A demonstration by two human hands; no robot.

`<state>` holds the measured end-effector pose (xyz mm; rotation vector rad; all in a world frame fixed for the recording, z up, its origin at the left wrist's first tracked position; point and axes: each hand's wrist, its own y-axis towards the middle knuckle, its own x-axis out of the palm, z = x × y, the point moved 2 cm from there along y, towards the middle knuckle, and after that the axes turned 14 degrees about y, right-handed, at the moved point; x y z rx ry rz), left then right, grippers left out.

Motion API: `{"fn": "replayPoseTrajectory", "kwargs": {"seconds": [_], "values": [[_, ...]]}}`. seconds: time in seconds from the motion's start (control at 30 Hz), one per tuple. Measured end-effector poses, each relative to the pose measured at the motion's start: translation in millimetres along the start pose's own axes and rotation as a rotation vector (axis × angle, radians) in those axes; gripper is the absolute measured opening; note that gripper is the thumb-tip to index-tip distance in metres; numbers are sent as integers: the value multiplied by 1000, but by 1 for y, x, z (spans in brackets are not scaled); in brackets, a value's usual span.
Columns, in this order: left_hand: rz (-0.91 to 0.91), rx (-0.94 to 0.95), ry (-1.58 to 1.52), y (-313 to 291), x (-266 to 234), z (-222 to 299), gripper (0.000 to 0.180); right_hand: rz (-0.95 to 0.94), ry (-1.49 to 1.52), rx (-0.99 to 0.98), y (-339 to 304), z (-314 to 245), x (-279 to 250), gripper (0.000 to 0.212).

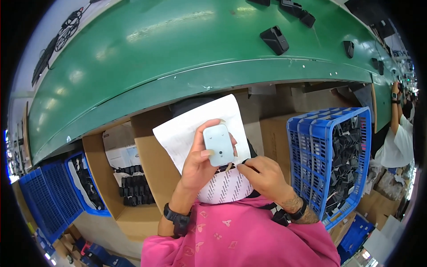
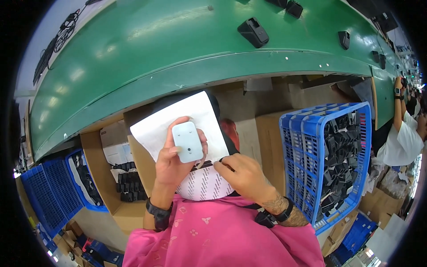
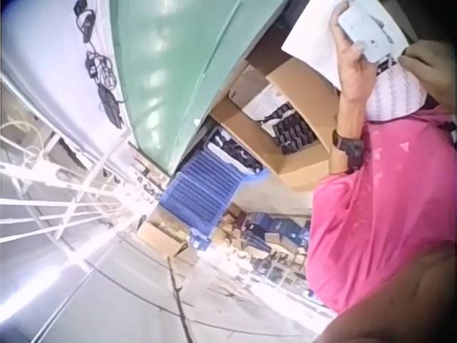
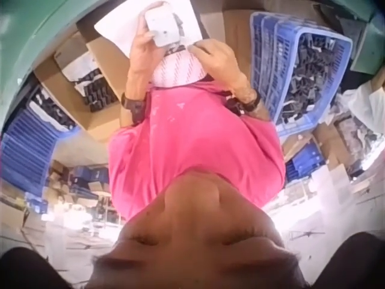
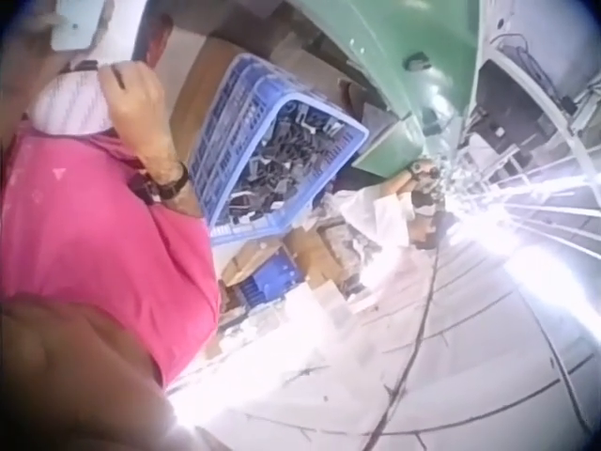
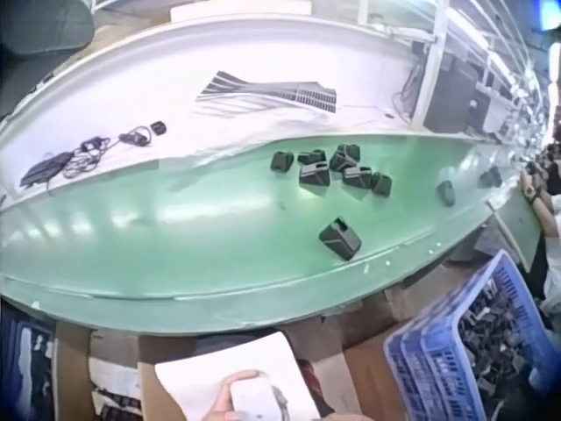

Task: The person peels a sticker from a sheet, applies it to the bottom of a mouse, and places the mouse into a cardboard box before retrieving another from a conveyor belt.

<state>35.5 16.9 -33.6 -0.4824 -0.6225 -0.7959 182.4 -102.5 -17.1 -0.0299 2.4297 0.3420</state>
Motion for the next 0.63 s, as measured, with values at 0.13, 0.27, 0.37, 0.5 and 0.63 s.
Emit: {"fn": "replayPoseTrajectory", "kwargs": {"seconds": [0.13, 0.27, 0.37, 0.5, 0.63], "values": [[90, 11, 19, 3, 4, -1, 68, -38, 14, -12, 6, -1, -10, 25], [-24, 7, -7, 3, -1, -1, 67, -26, -79, -38, 6, 4, -19, 25], [-7, 9, 12, -1, -4, -2, 68, 59, -80, -4, 11, 9, -31, 21], [58, -13, 40, 0, 2, -2, 72, 406, 600, 661, 13, 2, -52, 10], [-47, -66, 48, 2, -5, -2, 74, 562, 1042, 679, 35, -4, -39, 8]]}}
